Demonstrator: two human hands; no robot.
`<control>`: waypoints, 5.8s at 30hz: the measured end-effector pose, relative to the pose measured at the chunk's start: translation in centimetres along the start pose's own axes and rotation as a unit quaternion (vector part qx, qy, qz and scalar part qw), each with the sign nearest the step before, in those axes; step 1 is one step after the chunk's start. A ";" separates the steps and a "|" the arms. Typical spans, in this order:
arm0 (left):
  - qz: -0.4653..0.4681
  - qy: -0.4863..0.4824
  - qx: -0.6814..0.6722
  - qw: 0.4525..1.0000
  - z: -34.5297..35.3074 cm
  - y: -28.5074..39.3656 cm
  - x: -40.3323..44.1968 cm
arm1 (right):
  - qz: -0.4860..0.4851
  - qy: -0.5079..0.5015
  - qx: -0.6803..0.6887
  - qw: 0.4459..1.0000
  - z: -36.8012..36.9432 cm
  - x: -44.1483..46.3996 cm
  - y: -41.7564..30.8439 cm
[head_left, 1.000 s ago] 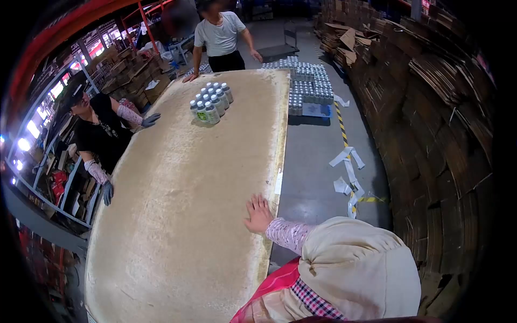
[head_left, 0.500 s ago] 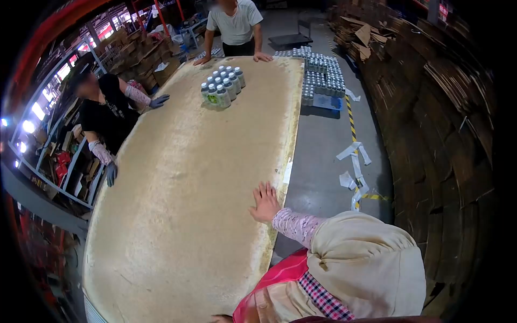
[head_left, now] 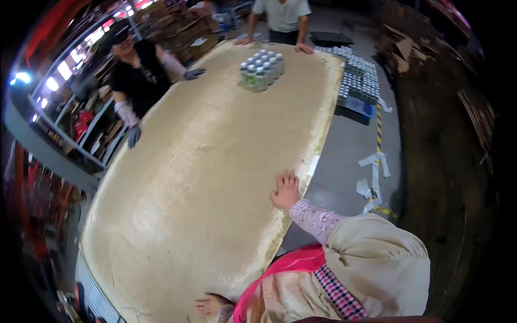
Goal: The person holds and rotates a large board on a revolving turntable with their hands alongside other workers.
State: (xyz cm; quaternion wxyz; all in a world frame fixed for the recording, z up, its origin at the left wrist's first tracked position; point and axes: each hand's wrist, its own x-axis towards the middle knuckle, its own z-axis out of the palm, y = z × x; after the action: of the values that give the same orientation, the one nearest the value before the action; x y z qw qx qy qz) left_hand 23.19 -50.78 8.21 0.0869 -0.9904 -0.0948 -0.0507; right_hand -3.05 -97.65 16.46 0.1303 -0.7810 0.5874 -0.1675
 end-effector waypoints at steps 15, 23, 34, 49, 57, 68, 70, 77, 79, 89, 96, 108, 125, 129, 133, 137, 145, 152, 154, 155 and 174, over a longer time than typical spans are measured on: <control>-0.057 -0.084 -0.095 0.990 -6.2 1.3 -2.2 | 0.007 -0.034 -0.015 0.999 -1.1 -0.1 -0.8; -0.047 -0.030 -0.106 0.993 -4.6 1.2 -2.1 | -0.001 -0.020 -0.012 1.000 -0.8 0.0 -0.7; -0.053 -0.064 -0.137 0.987 -7.2 1.6 -2.8 | -0.011 -0.008 -0.012 1.000 0.8 0.3 0.6; 0.008 0.100 -0.048 0.994 0.2 3.4 -1.8 | -0.012 0.013 -0.003 1.000 -0.3 -0.1 0.3; 0.027 0.118 -0.044 0.992 0.8 2.8 -1.2 | -0.001 -0.001 0.005 1.000 -0.2 -0.2 0.3; 0.024 0.096 -0.047 0.994 0.2 1.5 -0.8 | 0.005 -0.024 -0.001 1.000 -0.6 -0.2 -0.2; 0.022 0.096 -0.051 0.994 0.1 1.2 -0.7 | 0.001 -0.015 -0.021 1.000 -0.2 -0.1 0.0; 0.014 0.092 -0.078 0.993 0.0 0.6 -1.1 | -0.003 -0.001 0.001 1.000 -0.3 -0.3 0.0; 0.014 0.090 -0.087 0.992 0.0 0.5 -1.3 | -0.004 -0.007 0.000 1.000 -0.2 -0.2 0.2; -0.008 0.126 -0.162 0.979 1.3 0.6 -1.2 | 0.006 -0.030 -0.006 1.000 -0.2 -0.2 0.1; -0.057 0.105 0.052 0.992 2.5 0.1 0.3 | 0.000 -0.018 -0.011 1.000 -0.6 -0.3 -0.2; -0.021 -0.055 -0.031 0.998 -5.6 1.0 -1.7 | -0.008 0.003 -0.018 1.000 0.3 -0.1 0.2; -0.038 -0.061 -0.130 0.989 -7.5 1.4 -2.6 | -0.011 -0.007 -0.048 0.999 0.7 0.3 0.1; -0.040 -0.056 -0.161 0.985 -8.6 1.3 -3.1 | -0.013 -0.006 -0.039 0.999 1.0 0.4 0.5; -0.035 -0.031 -0.181 0.982 -8.2 1.3 -3.0 | -0.025 0.001 -0.048 0.999 0.9 0.3 0.5; -0.049 -0.066 -0.172 0.982 -9.1 1.2 -2.9 | -0.017 -0.002 -0.062 0.998 2.0 0.5 1.1; -0.024 -0.059 -0.083 0.994 -7.0 1.5 -2.6 | -0.006 -0.018 -0.044 0.999 1.0 0.2 0.5; -0.040 -0.043 -0.091 0.994 -7.0 1.5 -2.7 | -0.013 -0.009 -0.036 0.999 0.5 -0.2 0.1; -0.035 -0.044 -0.085 0.995 -6.1 1.1 -2.4 | -0.015 -0.005 -0.034 0.999 0.7 0.0 0.4; -0.030 -0.045 -0.082 0.995 -5.7 1.1 -2.3 | -0.014 0.000 -0.031 0.999 0.8 0.1 0.6; -0.041 -0.075 -0.077 0.993 -5.4 1.2 -1.9 | -0.009 -0.001 -0.017 1.000 0.6 0.1 0.0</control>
State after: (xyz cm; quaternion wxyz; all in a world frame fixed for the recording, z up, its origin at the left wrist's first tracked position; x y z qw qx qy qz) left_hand 21.09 -53.26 13.08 0.0008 -0.9905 -0.1372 0.0132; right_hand -2.76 -97.72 15.90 0.1161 -0.7886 0.5830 -0.1573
